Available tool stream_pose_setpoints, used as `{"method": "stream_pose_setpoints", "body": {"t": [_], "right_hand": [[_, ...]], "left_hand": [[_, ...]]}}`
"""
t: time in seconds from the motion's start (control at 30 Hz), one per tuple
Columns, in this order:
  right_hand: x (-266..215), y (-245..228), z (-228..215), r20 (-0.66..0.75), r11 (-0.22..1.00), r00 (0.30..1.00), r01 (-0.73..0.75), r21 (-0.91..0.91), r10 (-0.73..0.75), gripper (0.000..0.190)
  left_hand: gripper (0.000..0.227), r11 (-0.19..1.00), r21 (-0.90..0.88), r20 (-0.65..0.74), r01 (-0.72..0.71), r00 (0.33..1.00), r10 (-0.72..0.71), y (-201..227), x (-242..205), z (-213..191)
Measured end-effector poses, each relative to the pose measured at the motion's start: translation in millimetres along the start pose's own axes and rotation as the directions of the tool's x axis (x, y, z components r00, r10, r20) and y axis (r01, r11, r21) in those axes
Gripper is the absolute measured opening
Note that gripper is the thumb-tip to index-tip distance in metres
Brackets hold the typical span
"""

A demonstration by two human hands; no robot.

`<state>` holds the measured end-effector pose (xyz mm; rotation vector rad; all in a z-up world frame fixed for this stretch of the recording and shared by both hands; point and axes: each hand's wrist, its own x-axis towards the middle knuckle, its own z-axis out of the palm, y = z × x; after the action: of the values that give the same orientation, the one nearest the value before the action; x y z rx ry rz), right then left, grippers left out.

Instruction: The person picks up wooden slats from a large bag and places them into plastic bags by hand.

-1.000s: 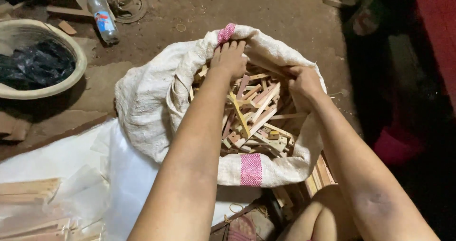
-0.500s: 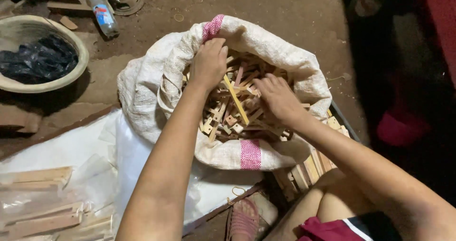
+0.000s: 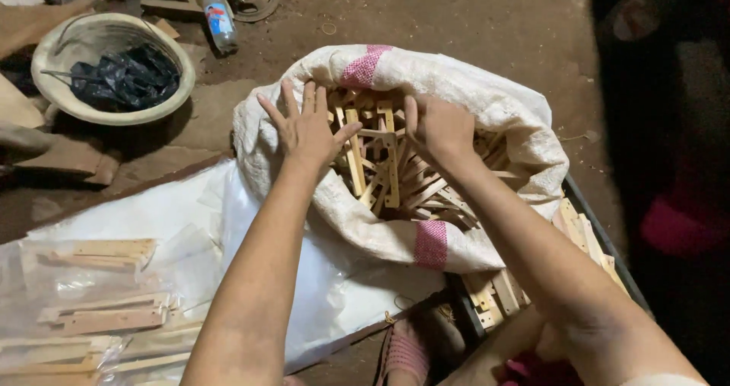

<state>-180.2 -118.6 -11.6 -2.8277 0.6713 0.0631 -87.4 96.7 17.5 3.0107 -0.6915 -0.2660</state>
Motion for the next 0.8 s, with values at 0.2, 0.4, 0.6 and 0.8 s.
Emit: {"method": "stream_pose_setpoints", "body": {"t": [0.2, 0.4, 0.6, 0.8], "right_hand": [[119, 27, 38, 0.004, 0.935, 0.943, 0.330, -0.132, -0.332, 0.050], [139, 23, 30, 0.026, 0.933, 0.940, 0.335, 0.130, -0.341, 0.051], [125, 13, 12, 0.201, 0.956, 0.947, 0.212, 0.202, -0.253, 0.060], [-25, 0, -100, 0.446, 0.268, 0.892, -0.448, 0.853, 0.073, 0.033]], "left_hand": [[0.116, 0.994, 0.051, 0.049, -0.092, 0.995, 0.089, -27, 39, 23], [0.117, 0.995, 0.048, 0.055, -0.084, 0.995, 0.082, -69, 73, 38], [0.116, 0.994, 0.005, 0.070, -0.112, 0.991, 0.111, -80, 77, 44], [0.095, 0.975, -0.101, -0.226, -0.197, 0.959, 0.171, -17, -9, 35]]}}
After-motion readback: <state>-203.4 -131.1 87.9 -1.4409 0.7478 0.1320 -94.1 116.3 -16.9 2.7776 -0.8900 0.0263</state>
